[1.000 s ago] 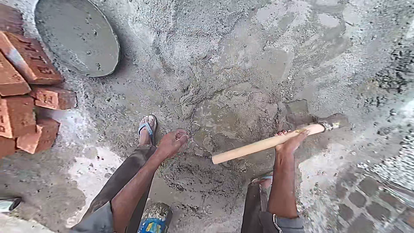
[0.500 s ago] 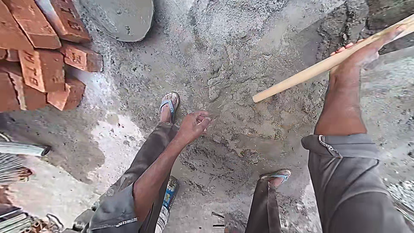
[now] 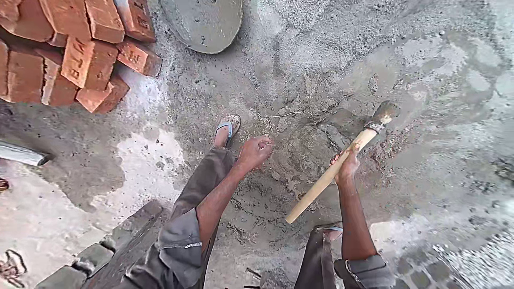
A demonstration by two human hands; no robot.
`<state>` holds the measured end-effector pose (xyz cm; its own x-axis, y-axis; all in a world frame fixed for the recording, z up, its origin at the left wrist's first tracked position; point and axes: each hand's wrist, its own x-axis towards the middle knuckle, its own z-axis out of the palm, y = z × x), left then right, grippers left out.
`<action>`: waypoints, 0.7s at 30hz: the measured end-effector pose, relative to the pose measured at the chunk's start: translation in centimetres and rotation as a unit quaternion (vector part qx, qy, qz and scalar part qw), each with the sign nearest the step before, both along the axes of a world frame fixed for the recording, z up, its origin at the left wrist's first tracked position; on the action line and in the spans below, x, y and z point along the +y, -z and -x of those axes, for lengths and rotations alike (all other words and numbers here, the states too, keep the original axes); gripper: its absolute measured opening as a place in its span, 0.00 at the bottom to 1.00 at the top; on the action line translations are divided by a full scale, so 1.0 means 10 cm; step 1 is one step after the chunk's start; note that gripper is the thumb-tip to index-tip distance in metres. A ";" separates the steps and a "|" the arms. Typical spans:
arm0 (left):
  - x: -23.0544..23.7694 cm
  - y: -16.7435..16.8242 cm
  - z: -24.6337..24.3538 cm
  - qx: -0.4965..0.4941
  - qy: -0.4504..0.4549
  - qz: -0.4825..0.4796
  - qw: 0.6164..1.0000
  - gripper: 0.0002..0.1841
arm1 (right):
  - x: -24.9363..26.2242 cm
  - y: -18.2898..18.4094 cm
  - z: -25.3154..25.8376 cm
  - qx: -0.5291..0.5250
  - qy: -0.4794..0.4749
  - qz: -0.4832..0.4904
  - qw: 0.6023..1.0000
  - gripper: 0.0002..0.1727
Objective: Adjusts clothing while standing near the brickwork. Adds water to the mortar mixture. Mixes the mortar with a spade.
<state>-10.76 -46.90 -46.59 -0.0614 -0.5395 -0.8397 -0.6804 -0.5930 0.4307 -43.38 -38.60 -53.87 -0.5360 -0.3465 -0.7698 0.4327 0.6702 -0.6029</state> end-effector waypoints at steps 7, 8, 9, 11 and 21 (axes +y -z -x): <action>0.01 -0.05 -0.94 -0.023 -0.076 0.010 0.997 0.18 | -0.70 -0.59 -0.35 0.002 -0.140 0.127 0.982 0.39; -0.10 -0.04 -1.00 -0.022 -0.093 0.027 0.995 0.18 | -1.16 -0.52 -0.33 0.023 -0.138 0.175 0.975 0.39; -0.17 -0.07 -1.03 -0.014 -0.097 0.040 0.994 0.18 | -1.61 -0.46 -0.29 0.041 -0.134 0.204 0.969 0.39; -0.17 -0.14 -1.07 0.004 -0.091 0.044 0.995 0.18 | -2.36 -0.16 -0.20 0.062 -0.136 0.214 0.965 0.37; -0.28 -0.17 -0.96 -0.005 -0.101 0.032 0.994 0.19 | -2.19 0.46 -0.56 0.048 -0.223 0.003 0.974 0.44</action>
